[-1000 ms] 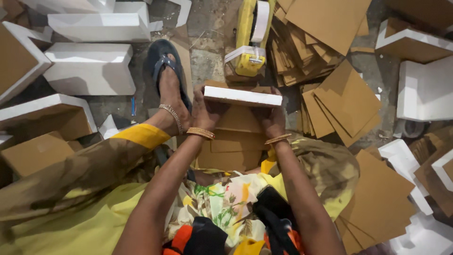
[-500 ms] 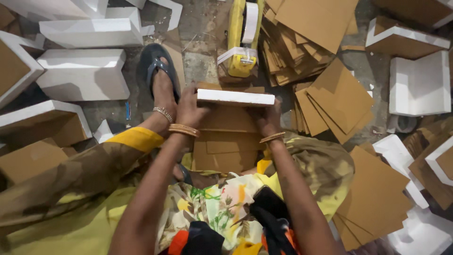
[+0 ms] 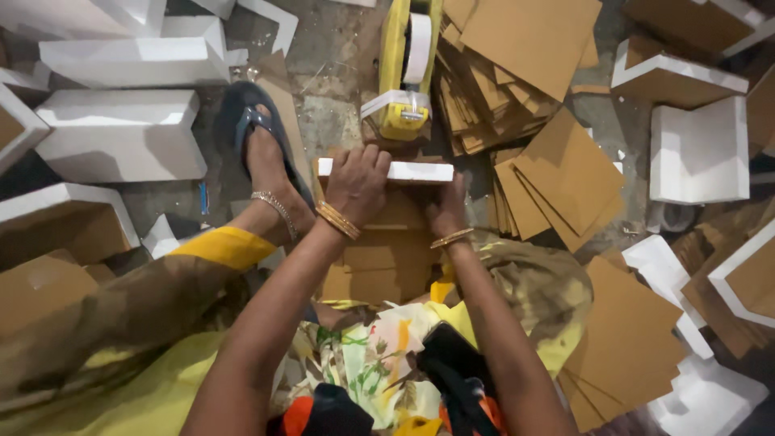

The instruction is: The person sits on the floor and assembles small cardboard boxes by folding the flaps and securing them with adhesive tape. They repeatedly pick up flat cardboard pieces, fold them into box shapes, and use a tape dispenser to seal the edges.

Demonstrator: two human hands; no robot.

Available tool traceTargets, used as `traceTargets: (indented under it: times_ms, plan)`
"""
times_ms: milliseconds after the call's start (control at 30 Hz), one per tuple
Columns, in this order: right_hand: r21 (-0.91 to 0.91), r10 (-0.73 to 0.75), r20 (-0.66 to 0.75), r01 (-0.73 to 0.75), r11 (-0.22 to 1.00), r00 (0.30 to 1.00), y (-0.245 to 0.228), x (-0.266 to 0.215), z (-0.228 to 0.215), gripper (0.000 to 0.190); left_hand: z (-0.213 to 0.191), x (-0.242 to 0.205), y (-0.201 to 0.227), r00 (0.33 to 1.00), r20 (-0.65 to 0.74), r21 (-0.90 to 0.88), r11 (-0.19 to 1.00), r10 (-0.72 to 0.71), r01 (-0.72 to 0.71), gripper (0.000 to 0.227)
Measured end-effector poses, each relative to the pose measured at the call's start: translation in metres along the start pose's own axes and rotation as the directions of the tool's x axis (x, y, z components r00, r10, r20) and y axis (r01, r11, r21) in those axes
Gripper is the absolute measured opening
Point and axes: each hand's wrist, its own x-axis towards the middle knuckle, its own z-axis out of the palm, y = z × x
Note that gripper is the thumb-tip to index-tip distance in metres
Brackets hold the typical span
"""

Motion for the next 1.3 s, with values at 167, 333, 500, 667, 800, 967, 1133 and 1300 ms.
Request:
traceTargets:
  times_ms: [167,333,500,667,800,967,1133,1300]
  plan:
    - [0.008,0.142,0.127,-0.144,0.989,0.982,-0.010,0.007,-0.007,0.055,-0.004,0.006,-0.006,1.000,0.023,-0.019,1.000,0.019,-0.018,0.033]
    - [-0.321,0.299,0.263,-0.209,0.924,0.917,-0.028,0.021,-0.038,0.065,-0.002,0.001,-0.008,0.997,0.068,0.017,0.999,0.028,-0.029,0.038]
    - [-0.521,0.222,0.335,-0.016,0.853,0.916,-0.043,0.038,-0.082,0.059,0.001,0.000,-0.008,1.000,-0.005,0.042,0.999,0.027,-0.027,0.031]
    - [-0.540,0.405,0.152,-0.267,0.798,0.902,-0.049,0.050,-0.138,0.052,0.006,-0.004,-0.008,1.000,0.021,-0.030,1.000,-0.003,0.003,0.029]
    - [-0.435,0.315,0.214,-0.199,0.878,0.925,-0.065,0.067,-0.146,0.042,0.006,-0.002,-0.011,0.999,-0.036,-0.038,0.999,0.018,-0.019,0.028]
    - [-0.505,0.272,0.123,-0.175,0.845,0.954,-0.106,0.077,-0.127,0.034,0.007,-0.004,-0.011,1.000,-0.010,-0.009,1.000,0.018,-0.018,0.023]
    - [-0.503,0.268,0.160,-0.155,0.850,0.950,-0.123,0.091,-0.103,0.034,0.006,-0.004,-0.012,0.997,-0.064,0.019,0.999,0.043,-0.042,0.027]
    - [-0.600,0.325,0.160,-0.169,0.782,0.932,-0.104,0.081,-0.110,0.035,0.003,-0.003,-0.010,0.999,-0.036,0.044,0.999,0.031,-0.029,0.022]
